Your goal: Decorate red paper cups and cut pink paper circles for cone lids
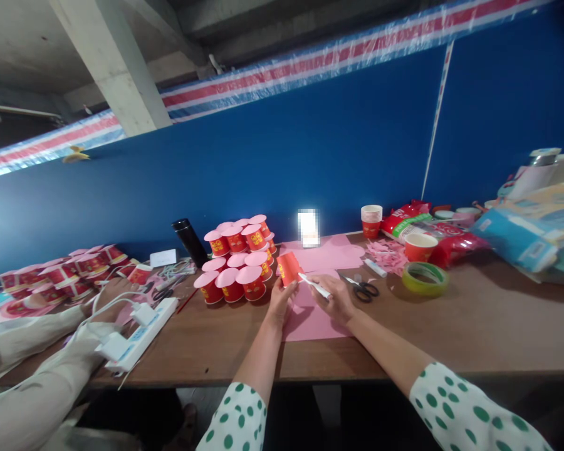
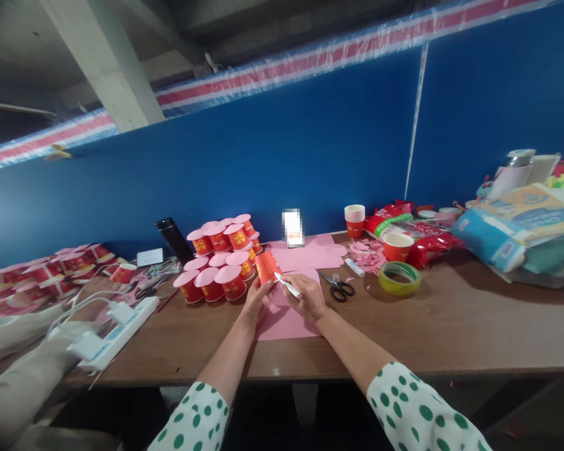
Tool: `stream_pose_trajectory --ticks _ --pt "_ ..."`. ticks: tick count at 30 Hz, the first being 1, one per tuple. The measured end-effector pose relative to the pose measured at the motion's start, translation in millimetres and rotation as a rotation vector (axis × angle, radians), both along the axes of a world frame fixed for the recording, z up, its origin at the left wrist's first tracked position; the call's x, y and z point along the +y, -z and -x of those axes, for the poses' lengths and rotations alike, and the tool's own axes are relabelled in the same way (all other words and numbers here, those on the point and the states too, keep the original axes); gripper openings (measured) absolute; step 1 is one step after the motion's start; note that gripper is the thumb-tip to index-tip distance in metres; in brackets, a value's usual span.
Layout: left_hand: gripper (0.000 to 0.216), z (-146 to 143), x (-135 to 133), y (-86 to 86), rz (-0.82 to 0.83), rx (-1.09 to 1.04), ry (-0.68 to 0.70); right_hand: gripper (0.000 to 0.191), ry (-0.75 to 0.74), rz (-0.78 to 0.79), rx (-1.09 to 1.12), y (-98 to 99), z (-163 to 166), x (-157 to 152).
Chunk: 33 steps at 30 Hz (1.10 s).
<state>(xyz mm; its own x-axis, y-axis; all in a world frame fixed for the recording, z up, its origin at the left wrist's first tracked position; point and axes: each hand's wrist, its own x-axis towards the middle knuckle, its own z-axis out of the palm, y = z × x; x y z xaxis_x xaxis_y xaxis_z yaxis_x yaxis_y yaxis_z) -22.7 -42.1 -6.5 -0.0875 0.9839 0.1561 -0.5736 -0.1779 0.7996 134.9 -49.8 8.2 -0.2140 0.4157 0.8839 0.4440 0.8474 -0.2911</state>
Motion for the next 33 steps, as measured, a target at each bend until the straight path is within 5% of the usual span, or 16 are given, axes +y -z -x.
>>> stream_pose_trajectory --ticks 33 --pt "0.044 0.0 -1.6 2.0 -0.004 -0.012 0.011 0.018 0.026 -0.017 0.035 -3.6 -0.8 -2.5"
